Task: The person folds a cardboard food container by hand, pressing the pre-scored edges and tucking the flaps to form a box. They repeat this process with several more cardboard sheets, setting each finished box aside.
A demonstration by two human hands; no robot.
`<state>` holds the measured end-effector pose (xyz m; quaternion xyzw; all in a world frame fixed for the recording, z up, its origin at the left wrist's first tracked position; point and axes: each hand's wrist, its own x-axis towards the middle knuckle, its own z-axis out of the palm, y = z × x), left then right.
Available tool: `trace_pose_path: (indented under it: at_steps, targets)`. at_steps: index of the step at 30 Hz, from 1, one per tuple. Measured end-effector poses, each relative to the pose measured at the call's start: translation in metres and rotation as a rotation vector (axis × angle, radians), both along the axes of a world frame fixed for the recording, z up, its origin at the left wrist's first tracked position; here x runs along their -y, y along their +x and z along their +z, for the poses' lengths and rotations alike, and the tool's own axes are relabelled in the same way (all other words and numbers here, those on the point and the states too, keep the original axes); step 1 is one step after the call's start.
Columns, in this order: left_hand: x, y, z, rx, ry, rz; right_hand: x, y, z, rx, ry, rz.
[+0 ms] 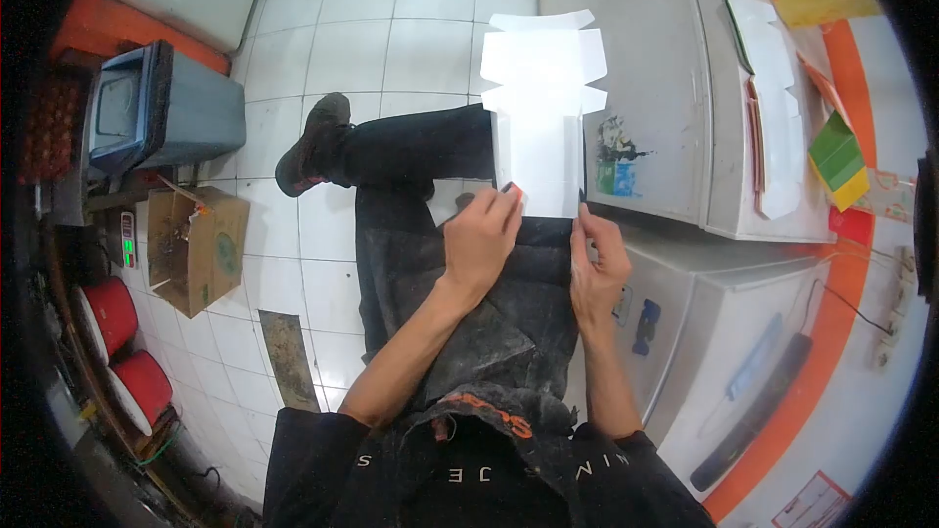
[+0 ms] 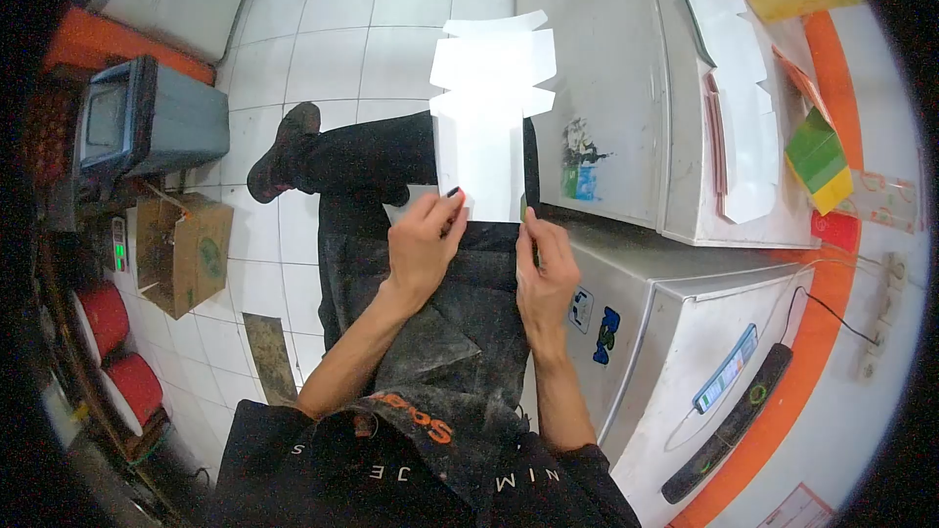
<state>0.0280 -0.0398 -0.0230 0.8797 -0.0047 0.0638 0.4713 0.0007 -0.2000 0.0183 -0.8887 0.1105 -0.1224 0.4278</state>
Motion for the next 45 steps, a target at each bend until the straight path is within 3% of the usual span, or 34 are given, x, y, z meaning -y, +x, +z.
trace_pose_path:
  at_steps: [3, 5, 9, 11, 18, 21, 22, 25, 27, 28, 30, 34, 36, 38, 40, 43, 45]
  targets:
    - [0.003, -0.001, -0.007, 0.063, 0.123, -0.086, 0.005, 0.002, -0.006, 0.006, -0.171, 0.092]
    - [0.005, -0.001, -0.006, 0.045, 0.134, -0.131, 0.011, 0.0, -0.008, 0.008, -0.457, 0.246]
    - [-0.001, -0.003, -0.006, -0.017, 0.064, -0.168, 0.008, 0.002, -0.001, -0.029, -0.5, 0.29]
    - [-0.002, -0.003, -0.011, -0.013, 0.033, -0.159, -0.003, 0.003, 0.001, -0.112, 0.073, 0.018]
    - [-0.005, -0.003, -0.012, -0.053, -0.045, -0.184, -0.019, 0.0, 0.001, -0.001, 0.122, 0.161]
    - [-0.008, -0.002, -0.016, -0.057, -0.032, -0.186, -0.022, 0.01, -0.002, -0.022, -0.271, 0.246]
    - [-0.008, -0.003, -0.017, -0.037, -0.024, -0.194, -0.022, 0.012, -0.004, -0.025, -0.271, 0.244]
    - [-0.011, -0.002, -0.013, -0.057, -0.03, -0.196, -0.019, 0.023, -0.008, -0.08, -0.213, 0.228]
    - [-0.014, -0.004, -0.004, -0.089, -0.074, -0.211, -0.011, 0.03, -0.006, -0.244, 0.095, 0.151]
    - [-0.016, -0.004, 0.002, -0.128, -0.118, -0.229, -0.009, 0.032, -0.006, -0.24, 0.094, 0.153]
    - [-0.017, -0.007, 0.011, -0.076, -0.175, -0.244, -0.006, 0.029, -0.007, -0.069, 0.45, 0.018]
    - [-0.012, -0.011, 0.016, 0.113, -0.228, -0.326, 0.008, 0.03, -0.002, -0.082, 0.41, -0.013]
    - [-0.019, -0.01, 0.023, 0.089, -0.165, -0.368, 0.018, 0.032, 0.002, -0.151, 0.348, -0.029]
    - [-0.026, -0.002, 0.032, 0.356, 0.075, -0.284, 0.02, 0.039, 0.01, -0.081, 0.31, -0.018]
    - [-0.029, 0.007, 0.038, 0.333, 0.083, -0.239, 0.035, 0.04, 0.008, -0.101, 0.324, 0.003]
    - [-0.04, 0.023, 0.024, 0.327, 0.242, -0.413, 0.038, 0.045, 0.013, -0.139, 0.352, 0.056]
    - [-0.034, 0.022, 0.007, 0.304, 0.208, -0.47, 0.021, 0.044, 0.027, -0.075, 0.501, -0.05]
